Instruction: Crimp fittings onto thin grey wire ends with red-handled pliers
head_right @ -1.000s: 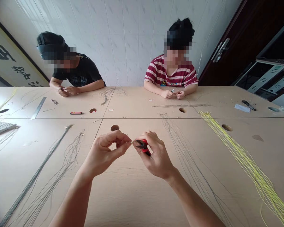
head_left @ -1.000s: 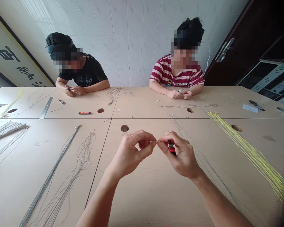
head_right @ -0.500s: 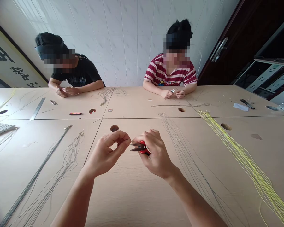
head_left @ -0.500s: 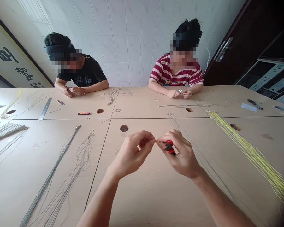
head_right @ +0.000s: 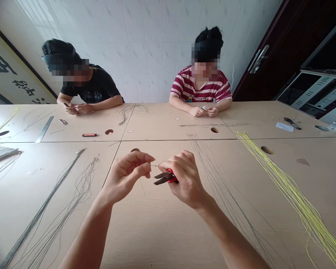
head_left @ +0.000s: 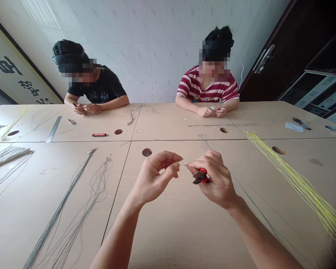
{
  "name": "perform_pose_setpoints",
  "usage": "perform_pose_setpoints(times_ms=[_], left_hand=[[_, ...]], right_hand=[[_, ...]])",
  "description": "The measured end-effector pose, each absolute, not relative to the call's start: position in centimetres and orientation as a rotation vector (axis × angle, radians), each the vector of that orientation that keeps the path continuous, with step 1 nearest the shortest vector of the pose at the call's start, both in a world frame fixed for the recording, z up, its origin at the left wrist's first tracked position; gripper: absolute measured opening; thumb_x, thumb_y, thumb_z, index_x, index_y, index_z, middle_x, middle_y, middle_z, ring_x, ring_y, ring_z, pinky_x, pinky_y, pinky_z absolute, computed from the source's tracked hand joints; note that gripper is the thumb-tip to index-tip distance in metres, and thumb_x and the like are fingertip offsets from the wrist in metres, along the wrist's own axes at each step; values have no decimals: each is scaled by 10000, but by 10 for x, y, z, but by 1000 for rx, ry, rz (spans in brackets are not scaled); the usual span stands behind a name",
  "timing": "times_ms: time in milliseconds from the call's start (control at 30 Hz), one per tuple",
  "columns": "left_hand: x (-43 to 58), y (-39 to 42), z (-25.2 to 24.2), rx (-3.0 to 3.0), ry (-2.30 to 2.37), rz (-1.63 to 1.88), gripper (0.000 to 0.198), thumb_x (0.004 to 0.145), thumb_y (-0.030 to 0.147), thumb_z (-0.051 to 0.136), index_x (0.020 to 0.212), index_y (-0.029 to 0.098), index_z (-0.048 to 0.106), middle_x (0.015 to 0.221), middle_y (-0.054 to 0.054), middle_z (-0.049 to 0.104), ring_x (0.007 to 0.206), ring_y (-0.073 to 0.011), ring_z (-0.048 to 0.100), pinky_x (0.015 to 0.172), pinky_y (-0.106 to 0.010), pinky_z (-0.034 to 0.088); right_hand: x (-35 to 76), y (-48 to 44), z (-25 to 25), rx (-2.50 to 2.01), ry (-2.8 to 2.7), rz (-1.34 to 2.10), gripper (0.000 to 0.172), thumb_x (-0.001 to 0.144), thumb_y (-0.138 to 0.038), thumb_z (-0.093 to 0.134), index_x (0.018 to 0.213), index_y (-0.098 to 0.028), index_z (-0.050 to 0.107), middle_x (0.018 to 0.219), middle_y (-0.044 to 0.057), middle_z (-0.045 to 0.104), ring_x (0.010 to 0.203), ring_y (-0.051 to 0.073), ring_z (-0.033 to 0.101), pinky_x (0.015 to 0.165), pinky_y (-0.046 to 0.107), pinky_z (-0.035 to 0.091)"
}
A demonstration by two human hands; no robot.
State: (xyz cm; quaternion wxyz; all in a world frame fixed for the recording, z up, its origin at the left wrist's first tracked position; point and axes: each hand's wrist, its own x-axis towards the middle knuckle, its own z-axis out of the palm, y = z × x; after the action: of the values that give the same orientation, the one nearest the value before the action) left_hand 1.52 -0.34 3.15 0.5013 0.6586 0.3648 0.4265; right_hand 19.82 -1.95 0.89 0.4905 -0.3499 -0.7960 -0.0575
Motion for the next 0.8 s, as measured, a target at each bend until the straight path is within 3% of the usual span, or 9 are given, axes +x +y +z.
perform_pose_setpoints(times_ms=[400, 600, 800], left_hand=[[17, -3, 37, 1759, 929, 984, 99, 838, 142, 565, 767, 166, 631, 629, 33, 578, 608, -83, 512, 585, -218, 422], [16, -5, 38, 1797, 937, 963, 119, 831, 134, 559, 745, 159, 637, 581, 42, 554, 546, -68, 466, 531, -201, 393], [16, -7, 37, 1718, 903, 1023, 58, 843, 177, 587, 809, 162, 631, 660, 18, 575, 607, -90, 518, 579, -226, 436]], right_hand=[[200, -21, 8, -821, -1929, 41, 340, 699, 62, 459, 885, -220, 489, 677, -25, 541, 623, 138, 415, 701, 337, 354], [196, -23, 10, -848, -1881, 39, 251, 780, 15, 505, 866, -221, 503, 675, -26, 525, 630, 134, 425, 698, 326, 367], [194, -26, 10, -883, -1828, 145, 212, 814, -17, 516, 851, -225, 503, 658, -28, 500, 621, 134, 415, 673, 321, 382]])
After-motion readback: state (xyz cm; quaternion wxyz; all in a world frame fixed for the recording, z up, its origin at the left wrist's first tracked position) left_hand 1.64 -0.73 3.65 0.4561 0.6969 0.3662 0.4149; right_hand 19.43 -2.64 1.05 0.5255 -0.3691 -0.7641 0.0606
